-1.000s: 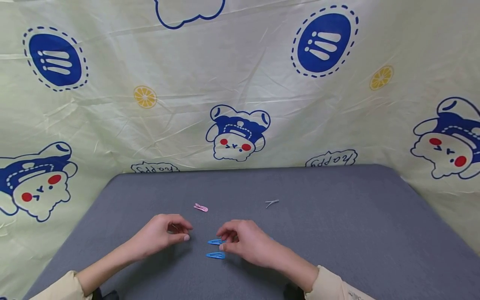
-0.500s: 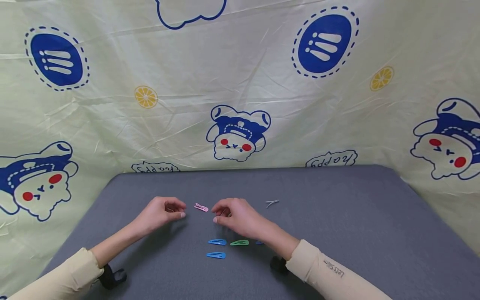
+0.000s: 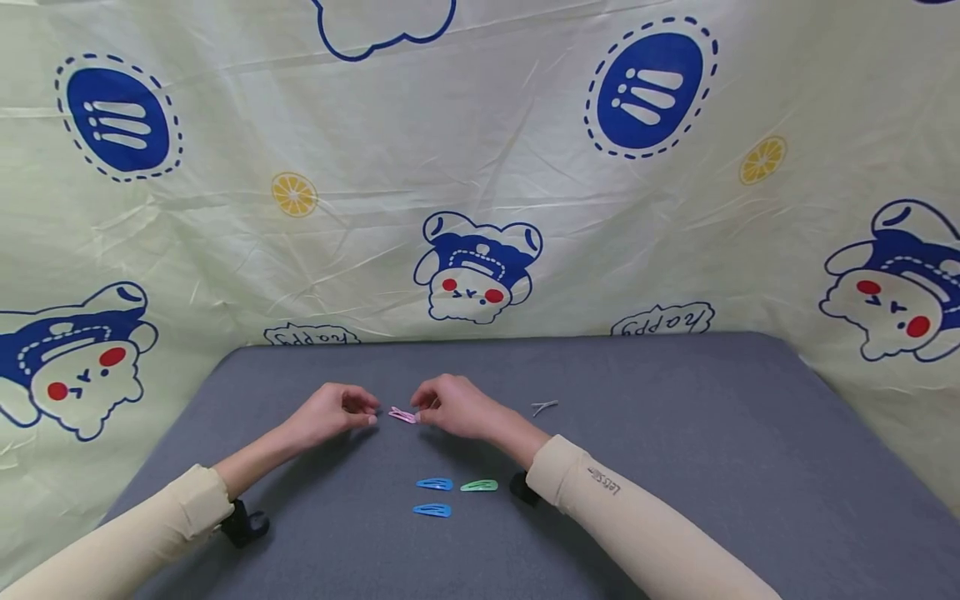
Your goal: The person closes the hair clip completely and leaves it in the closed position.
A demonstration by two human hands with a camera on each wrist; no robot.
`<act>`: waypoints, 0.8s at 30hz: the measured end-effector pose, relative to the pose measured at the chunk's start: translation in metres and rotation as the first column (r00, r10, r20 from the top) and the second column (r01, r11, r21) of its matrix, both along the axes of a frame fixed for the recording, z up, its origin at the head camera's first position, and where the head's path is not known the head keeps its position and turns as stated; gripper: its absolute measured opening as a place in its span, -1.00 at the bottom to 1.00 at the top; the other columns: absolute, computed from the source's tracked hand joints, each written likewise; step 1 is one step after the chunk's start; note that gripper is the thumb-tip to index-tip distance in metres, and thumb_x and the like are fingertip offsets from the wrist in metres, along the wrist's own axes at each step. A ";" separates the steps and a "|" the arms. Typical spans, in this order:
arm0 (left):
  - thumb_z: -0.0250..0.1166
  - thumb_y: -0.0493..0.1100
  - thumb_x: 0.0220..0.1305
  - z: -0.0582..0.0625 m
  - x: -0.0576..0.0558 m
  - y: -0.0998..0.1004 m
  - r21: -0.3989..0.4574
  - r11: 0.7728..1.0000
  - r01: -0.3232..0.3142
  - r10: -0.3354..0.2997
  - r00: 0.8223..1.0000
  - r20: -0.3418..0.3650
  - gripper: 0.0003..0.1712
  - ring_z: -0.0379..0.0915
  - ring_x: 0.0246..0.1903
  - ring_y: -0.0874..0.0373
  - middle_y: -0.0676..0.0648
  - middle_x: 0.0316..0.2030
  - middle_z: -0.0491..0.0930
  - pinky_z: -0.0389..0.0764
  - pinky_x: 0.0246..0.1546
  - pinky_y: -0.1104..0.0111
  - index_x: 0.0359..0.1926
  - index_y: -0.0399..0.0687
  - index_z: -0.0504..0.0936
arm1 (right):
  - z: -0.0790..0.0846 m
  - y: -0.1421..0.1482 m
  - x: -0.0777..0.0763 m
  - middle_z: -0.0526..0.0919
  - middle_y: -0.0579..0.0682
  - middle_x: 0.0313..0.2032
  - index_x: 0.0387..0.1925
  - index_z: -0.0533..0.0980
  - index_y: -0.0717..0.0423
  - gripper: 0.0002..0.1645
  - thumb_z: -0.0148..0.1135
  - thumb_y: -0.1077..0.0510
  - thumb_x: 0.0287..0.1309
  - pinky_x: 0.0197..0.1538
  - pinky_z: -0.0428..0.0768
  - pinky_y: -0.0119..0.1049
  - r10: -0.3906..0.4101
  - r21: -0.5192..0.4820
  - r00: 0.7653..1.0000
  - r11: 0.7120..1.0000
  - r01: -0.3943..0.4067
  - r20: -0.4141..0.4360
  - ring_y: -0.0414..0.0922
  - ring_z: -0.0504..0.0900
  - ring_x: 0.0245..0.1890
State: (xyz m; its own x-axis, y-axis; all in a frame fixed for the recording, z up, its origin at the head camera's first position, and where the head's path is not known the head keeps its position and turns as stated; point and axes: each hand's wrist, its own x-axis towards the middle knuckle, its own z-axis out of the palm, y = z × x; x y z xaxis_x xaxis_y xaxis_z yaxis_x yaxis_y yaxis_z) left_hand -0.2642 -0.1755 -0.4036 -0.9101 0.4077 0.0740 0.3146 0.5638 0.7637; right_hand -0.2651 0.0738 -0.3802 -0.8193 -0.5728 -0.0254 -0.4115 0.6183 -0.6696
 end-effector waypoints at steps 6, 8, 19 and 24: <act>0.38 -0.38 0.16 -0.002 -0.006 0.001 0.022 0.999 0.050 -0.051 0.998 0.029 -0.77 0.47 -0.41 0.16 -0.09 -0.39 0.64 0.49 -0.46 0.38 -0.14 -0.40 0.67 | -0.006 -0.007 -0.014 0.64 -0.10 -0.26 -0.05 0.64 0.15 -0.77 0.28 0.24 0.27 -0.22 0.56 -0.30 0.025 0.031 0.999 0.999 -0.026 0.031 -0.15 0.53 -0.32; 0.38 -0.38 0.17 -0.004 -0.009 0.000 0.032 0.997 0.064 -0.066 0.996 0.053 -0.76 0.43 -0.44 0.18 -0.09 -0.41 0.63 0.46 -0.47 0.40 -0.13 -0.41 0.67 | -0.008 -0.008 -0.018 0.63 -0.10 -0.30 -0.07 0.65 0.15 -0.79 0.28 0.24 0.27 -0.27 0.55 -0.32 0.029 0.034 0.998 0.999 -0.031 0.048 -0.15 0.52 -0.36; 0.33 -0.32 0.25 -0.008 -0.020 -0.007 0.050 0.998 0.036 -0.045 0.981 0.189 -0.73 0.42 -0.36 0.14 -0.10 -0.28 0.65 0.50 -0.31 0.32 -0.04 -0.34 0.68 | -0.019 -0.020 -0.033 0.60 -0.14 -0.44 -0.21 0.70 0.05 -0.84 0.43 0.20 0.13 -0.29 0.44 -0.35 0.014 0.050 0.998 0.999 -0.017 0.059 -0.17 0.48 -0.38; 0.33 -0.33 0.25 -0.010 -0.020 -0.008 0.070 0.997 0.038 -0.051 0.979 0.195 -0.71 0.39 -0.39 0.15 -0.06 -0.37 0.60 0.47 -0.34 0.33 -0.02 -0.37 0.66 | -0.021 -0.023 -0.032 0.59 -0.15 -0.48 -0.31 0.71 0.00 -0.92 0.42 0.23 0.13 -0.28 0.43 -0.33 0.013 0.075 1.000 0.997 -0.014 0.007 -0.17 0.48 -0.38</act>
